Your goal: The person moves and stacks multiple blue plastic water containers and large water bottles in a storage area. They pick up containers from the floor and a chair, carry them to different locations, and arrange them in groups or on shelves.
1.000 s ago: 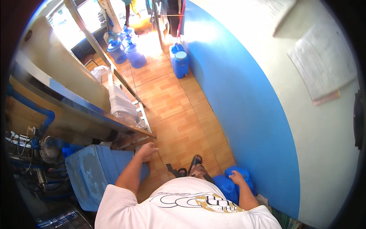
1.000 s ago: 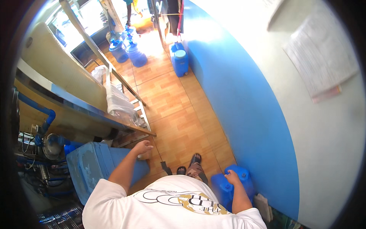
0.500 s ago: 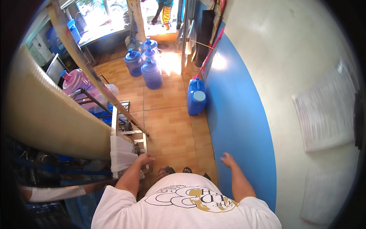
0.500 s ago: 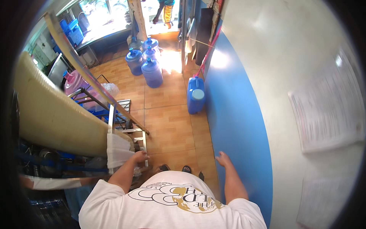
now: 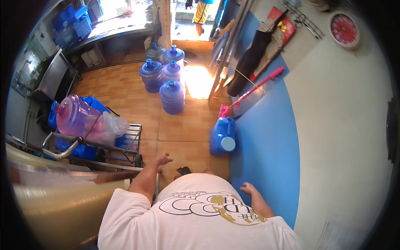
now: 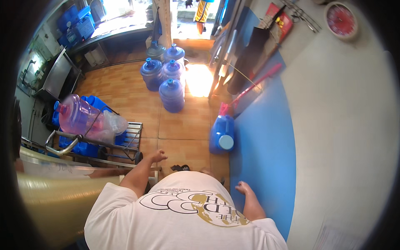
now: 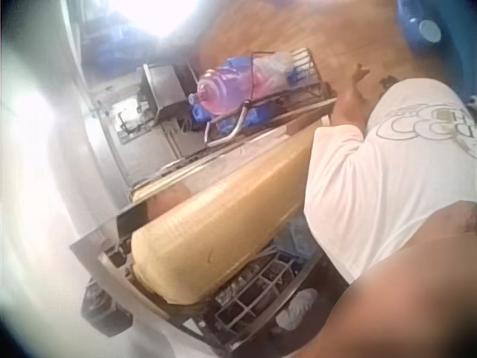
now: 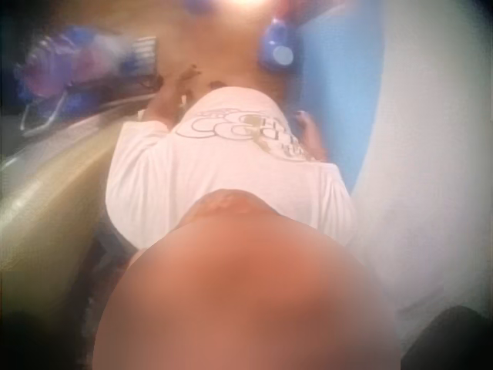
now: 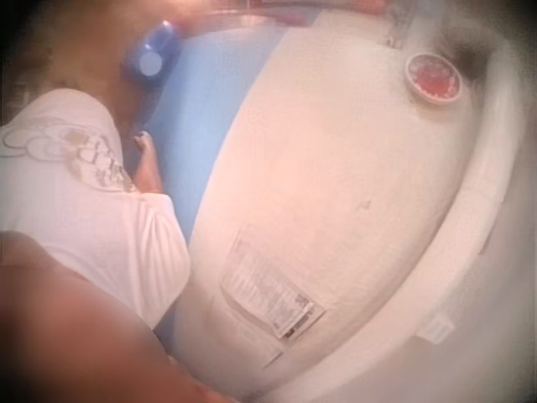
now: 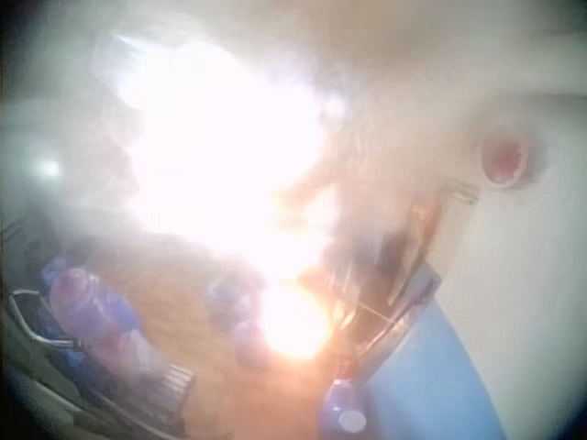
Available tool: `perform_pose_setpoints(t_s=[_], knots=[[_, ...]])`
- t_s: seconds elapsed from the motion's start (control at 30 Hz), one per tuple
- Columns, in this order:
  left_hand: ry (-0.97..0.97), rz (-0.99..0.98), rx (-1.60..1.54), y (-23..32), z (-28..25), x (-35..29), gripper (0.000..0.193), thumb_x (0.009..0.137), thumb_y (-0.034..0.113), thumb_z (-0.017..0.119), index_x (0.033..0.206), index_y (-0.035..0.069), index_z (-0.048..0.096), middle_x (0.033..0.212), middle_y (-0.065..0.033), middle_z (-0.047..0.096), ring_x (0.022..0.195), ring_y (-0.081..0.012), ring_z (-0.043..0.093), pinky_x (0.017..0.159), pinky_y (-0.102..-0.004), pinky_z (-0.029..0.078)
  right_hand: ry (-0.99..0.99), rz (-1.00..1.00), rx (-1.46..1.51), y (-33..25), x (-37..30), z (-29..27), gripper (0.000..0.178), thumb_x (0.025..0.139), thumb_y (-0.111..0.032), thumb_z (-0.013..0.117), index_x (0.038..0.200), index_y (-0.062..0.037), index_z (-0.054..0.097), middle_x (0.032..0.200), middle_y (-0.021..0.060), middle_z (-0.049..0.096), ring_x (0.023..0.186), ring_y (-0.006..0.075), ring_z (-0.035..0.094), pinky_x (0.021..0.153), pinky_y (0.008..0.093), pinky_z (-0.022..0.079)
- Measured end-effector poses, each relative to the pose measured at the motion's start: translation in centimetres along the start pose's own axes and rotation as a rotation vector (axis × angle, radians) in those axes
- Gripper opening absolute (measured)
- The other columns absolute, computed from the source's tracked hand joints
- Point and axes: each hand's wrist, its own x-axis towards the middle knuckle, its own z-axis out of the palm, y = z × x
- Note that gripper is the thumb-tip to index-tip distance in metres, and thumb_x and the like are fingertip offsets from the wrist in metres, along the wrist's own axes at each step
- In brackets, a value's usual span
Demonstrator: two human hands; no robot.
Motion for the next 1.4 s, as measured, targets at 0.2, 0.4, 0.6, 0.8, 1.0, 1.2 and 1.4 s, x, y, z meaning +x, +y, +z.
perform_pose_setpoints(t_s=[0.2, 0.4, 0.6, 0.8, 1.0, 1.2, 1.4], knots=[[0.202, 0.069, -0.264, 3.0, -14.4, 10.1, 0.066, 0.083, 0.046, 0.073, 0.130, 0.001, 0.059, 0.118, -0.0216, 0.068, 0.109, -0.0308, 0.065, 0.094, -0.0382, 0.051, -0.336, 0.353, 0.229, 2.5, 8.0, -3.7, 0.041, 0.084, -0.037, 0.073, 0.104, -0.0014, 0.070, 0.091, 0.0142, 0.070, 0.077, 0.0271, 0.066, 0.070, 0.0443, 0.053], [0.241, -0.152, -0.150, -2.8, -19.1, 16.2, 0.054, 0.083, 0.046, 0.072, 0.115, 0.002, 0.069, 0.109, -0.0193, 0.071, 0.105, -0.0281, 0.067, 0.091, -0.0372, 0.051, -0.069, 0.004, -0.118, -15.2, 30.7, -22.8, 0.054, 0.077, -0.032, 0.074, 0.117, 0.0027, 0.063, 0.106, 0.0228, 0.070, 0.096, 0.0335, 0.069, 0.079, 0.0447, 0.055], [0.165, -0.466, -0.462, -5.9, -19.2, 17.7, 0.051, 0.083, 0.048, 0.072, 0.109, 0.003, 0.071, 0.108, -0.0180, 0.072, 0.100, -0.0254, 0.068, 0.087, -0.0369, 0.052, 0.317, -0.619, 0.044, -47.7, 43.4, -42.1, 0.037, 0.086, -0.030, 0.071, 0.108, -0.0022, 0.064, 0.089, 0.0185, 0.068, 0.085, 0.0289, 0.066, 0.076, 0.0394, 0.052], [0.141, -0.382, -0.509, -7.1, -24.5, 24.2, 0.052, 0.082, 0.049, 0.071, 0.104, 0.002, 0.072, 0.104, -0.0200, 0.072, 0.098, -0.0279, 0.068, 0.085, -0.0384, 0.052, 0.375, -1.032, -0.055, -68.8, 49.1, -49.7, 0.038, 0.088, -0.016, 0.057, 0.123, -0.0011, 0.055, 0.109, 0.0193, 0.065, 0.102, 0.0326, 0.061, 0.090, 0.0428, 0.048], [0.273, -0.345, -0.442, -3.8, -36.1, 33.3, 0.061, 0.085, 0.051, 0.067, 0.123, 0.002, 0.064, 0.122, -0.0222, 0.065, 0.112, -0.0336, 0.064, 0.094, -0.0406, 0.050, -0.118, -0.659, -0.524, -69.1, 54.3, -43.9, 0.033, 0.087, -0.026, 0.068, 0.112, -0.0045, 0.065, 0.109, 0.0167, 0.068, 0.096, 0.0329, 0.066, 0.084, 0.0414, 0.052], [0.399, -0.337, -0.518, 2.6, -47.5, 36.3, 0.069, 0.084, 0.049, 0.070, 0.133, 0.004, 0.056, 0.128, -0.0222, 0.062, 0.118, -0.0332, 0.061, 0.099, -0.0386, 0.049, -0.450, -0.724, -0.702, -67.9, 57.2, -44.3, 0.033, 0.087, -0.039, 0.060, 0.114, -0.0230, 0.072, 0.114, 0.0145, 0.070, 0.107, 0.0353, 0.065, 0.094, 0.0445, 0.051], [0.314, -0.531, -0.548, 6.2, -47.5, 40.4, 0.070, 0.083, 0.046, 0.073, 0.136, 0.005, 0.054, 0.134, -0.0228, 0.058, 0.123, -0.0357, 0.057, 0.102, -0.0424, 0.047, -0.302, -0.674, -0.854, -78.8, 69.6, -48.8, 0.059, 0.086, -0.046, 0.069, 0.128, -0.0054, 0.060, 0.119, 0.0226, 0.066, 0.111, 0.0366, 0.064, 0.095, 0.0458, 0.050]])
